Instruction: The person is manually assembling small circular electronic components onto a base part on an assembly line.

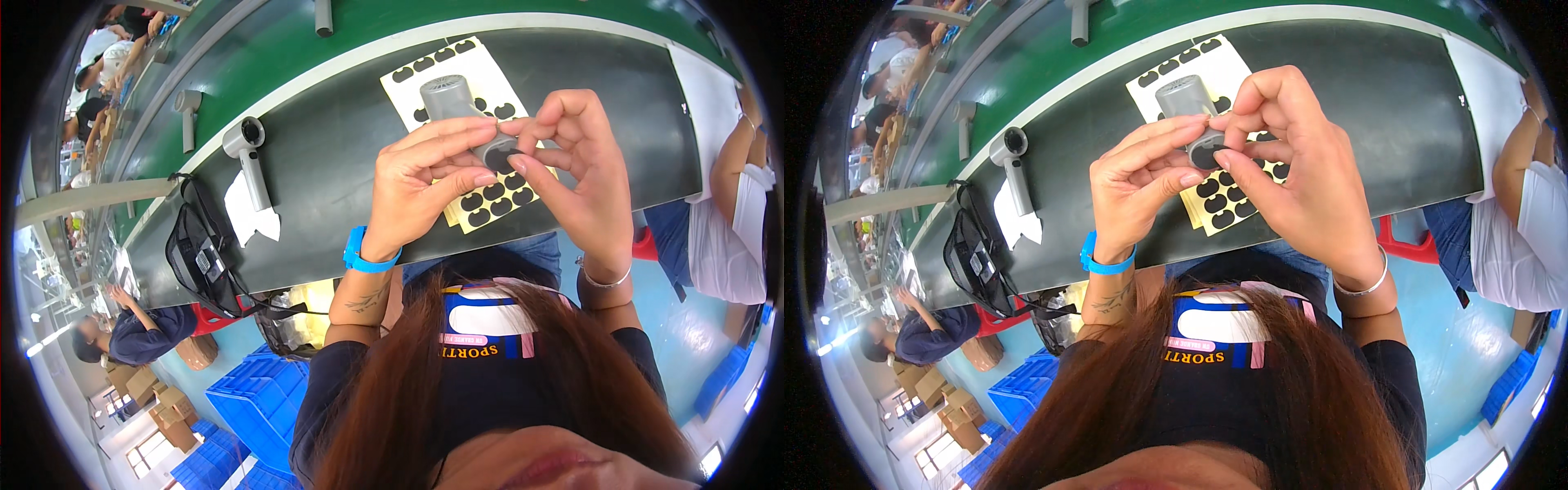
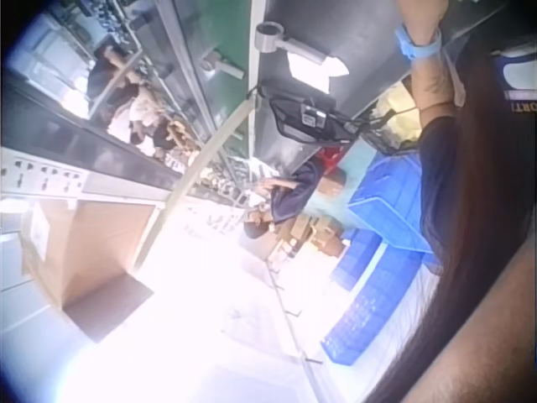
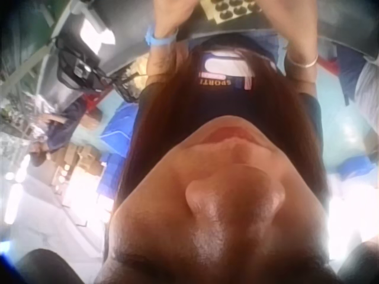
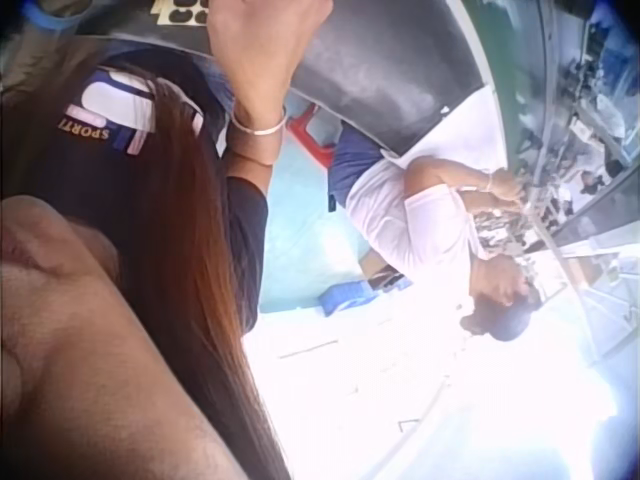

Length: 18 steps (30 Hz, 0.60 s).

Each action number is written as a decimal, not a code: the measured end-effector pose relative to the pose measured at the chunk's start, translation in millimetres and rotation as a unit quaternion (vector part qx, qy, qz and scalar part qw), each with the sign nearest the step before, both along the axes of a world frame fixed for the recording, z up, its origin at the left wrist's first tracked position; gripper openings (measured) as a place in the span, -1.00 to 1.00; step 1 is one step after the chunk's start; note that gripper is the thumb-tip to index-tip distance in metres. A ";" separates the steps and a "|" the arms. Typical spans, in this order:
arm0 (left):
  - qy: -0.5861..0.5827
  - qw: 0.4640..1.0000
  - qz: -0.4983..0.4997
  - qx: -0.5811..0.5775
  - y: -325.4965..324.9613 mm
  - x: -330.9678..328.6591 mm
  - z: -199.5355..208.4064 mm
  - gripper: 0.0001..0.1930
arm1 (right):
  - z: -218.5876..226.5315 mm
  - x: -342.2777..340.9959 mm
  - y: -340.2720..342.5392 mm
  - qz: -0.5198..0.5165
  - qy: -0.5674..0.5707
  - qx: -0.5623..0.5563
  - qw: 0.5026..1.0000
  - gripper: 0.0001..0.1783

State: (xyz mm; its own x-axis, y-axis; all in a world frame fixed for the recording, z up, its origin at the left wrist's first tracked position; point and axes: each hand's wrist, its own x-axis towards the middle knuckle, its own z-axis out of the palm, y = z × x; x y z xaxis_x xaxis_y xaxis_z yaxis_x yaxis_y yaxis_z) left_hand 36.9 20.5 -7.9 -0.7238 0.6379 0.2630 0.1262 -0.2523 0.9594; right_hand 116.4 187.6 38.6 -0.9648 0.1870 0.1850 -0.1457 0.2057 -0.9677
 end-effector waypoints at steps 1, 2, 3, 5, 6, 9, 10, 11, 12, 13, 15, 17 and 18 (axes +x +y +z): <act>0.000 1.000 -0.001 0.000 0.0 0.1 0.3 -0.62 | 0.0 0.1 0.0 0.000 -0.001 -0.001 1.000 -0.60; 0.001 1.000 0.000 -0.002 -0.1 0.1 0.7 -0.63 | 0.1 0.1 0.0 0.000 -0.001 -0.001 1.000 -0.60; 0.002 1.000 0.000 -0.004 -0.1 0.0 0.9 -0.63 | 0.3 0.1 0.0 0.000 -0.001 -0.001 1.000 -0.60; 0.005 1.000 0.001 -0.002 0.3 -0.2 -0.2 -0.63 | 0.6 0.3 -0.1 -0.001 0.000 0.002 1.000 -0.60; 0.007 1.000 0.002 0.000 0.4 -0.3 -0.6 -0.64 | 0.8 0.3 0.1 -0.001 0.000 0.002 1.000 -0.60; 0.007 1.000 -0.002 -0.001 0.2 -0.6 -0.9 -0.65 | 1.1 0.5 0.4 0.001 0.000 0.000 1.000 -0.59; 0.007 1.000 -0.002 -0.001 0.1 -0.6 -0.9 -0.65 | 1.3 0.5 0.5 0.001 -0.001 0.004 1.000 -0.60; 0.007 1.000 -0.002 -0.002 0.1 -0.5 -0.4 -0.65 | 1.5 0.3 0.5 0.000 -0.002 0.008 1.000 -0.60; 0.007 1.000 -0.003 -0.004 0.0 -0.4 -0.1 -0.65 | 1.6 0.4 0.4 0.000 -0.002 0.008 1.000 -0.60; 0.007 1.000 -0.003 -0.004 -0.1 -0.2 0.0 -0.65 | 1.7 0.7 0.3 -0.001 -0.005 0.010 1.000 -0.60; 0.008 1.000 0.000 -0.008 -0.8 0.4 -0.4 -0.65 | 1.1 0.7 -0.3 0.000 -0.008 0.012 1.000 -0.60; 0.010 1.000 0.002 -0.008 -0.4 0.8 -0.1 -0.65 | 1.6 1.1 -1.2 -0.006 -0.005 0.019 1.000 -0.61; 0.013 1.000 0.002 -0.008 0.2 1.1 0.4 -0.65 | 2.5 1.6 -1.5 -0.007 -0.005 0.019 1.000 -0.61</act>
